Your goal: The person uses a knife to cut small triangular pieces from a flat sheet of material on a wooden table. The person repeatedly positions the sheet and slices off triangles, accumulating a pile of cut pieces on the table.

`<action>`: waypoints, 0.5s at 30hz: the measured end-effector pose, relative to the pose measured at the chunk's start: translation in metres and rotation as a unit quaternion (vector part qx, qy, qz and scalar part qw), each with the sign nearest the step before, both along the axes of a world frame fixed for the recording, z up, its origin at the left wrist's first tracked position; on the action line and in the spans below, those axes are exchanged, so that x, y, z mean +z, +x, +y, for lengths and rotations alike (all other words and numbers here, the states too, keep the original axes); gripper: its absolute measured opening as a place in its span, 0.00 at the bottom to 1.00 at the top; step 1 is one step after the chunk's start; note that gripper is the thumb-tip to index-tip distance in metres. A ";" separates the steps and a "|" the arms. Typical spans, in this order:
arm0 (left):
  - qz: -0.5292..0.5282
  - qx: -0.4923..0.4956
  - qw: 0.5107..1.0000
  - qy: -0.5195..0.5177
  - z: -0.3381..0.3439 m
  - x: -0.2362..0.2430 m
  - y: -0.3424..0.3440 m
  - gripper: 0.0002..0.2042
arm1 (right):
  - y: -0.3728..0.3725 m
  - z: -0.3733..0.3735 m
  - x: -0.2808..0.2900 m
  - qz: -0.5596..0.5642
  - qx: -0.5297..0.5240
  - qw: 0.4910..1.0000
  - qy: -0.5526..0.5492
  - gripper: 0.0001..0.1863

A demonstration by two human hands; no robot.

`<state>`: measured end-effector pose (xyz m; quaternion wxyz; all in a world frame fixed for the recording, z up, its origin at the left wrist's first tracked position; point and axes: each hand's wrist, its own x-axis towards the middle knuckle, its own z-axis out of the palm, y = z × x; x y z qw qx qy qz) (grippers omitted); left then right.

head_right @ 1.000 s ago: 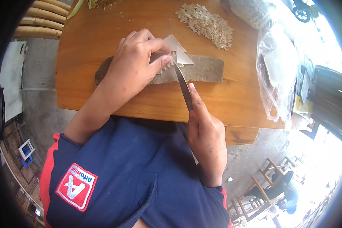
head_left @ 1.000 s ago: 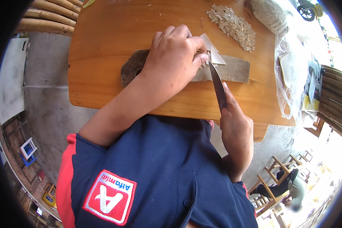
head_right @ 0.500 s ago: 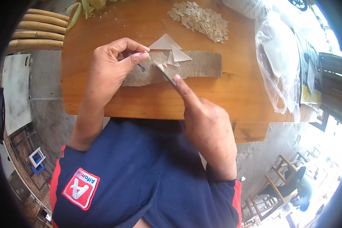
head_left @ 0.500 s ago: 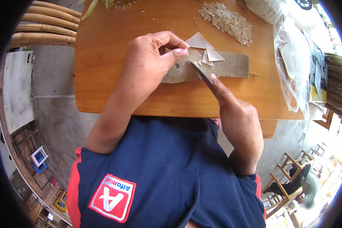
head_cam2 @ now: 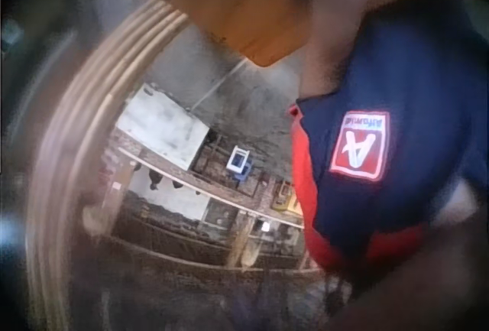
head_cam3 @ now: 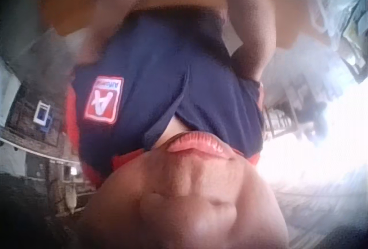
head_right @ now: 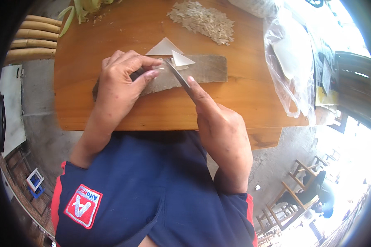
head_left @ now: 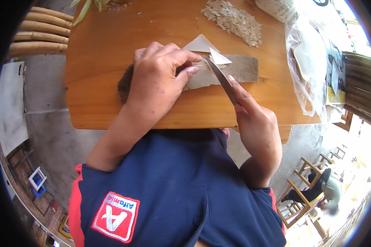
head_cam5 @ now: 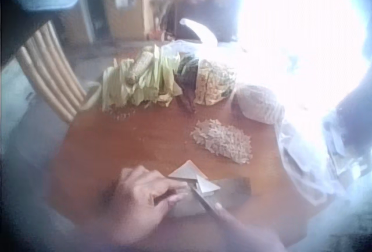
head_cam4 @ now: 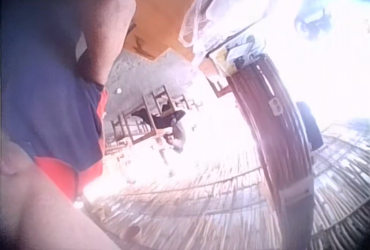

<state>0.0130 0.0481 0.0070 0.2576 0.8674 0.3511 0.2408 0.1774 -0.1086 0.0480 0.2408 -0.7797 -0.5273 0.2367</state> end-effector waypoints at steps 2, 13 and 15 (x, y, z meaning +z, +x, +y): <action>-0.011 0.002 1.000 0.001 0.000 0.001 -0.001 0.10 | 0.001 -0.001 -0.001 0.005 0.003 1.000 0.021 0.28; -0.014 -0.029 0.996 0.088 -0.018 -0.002 -0.022 0.13 | -0.008 0.003 -0.005 -0.036 0.058 0.997 0.021 0.34; -0.012 -0.037 0.995 0.087 -0.020 -0.003 -0.022 0.14 | -0.008 0.003 -0.006 -0.038 0.060 0.997 0.017 0.34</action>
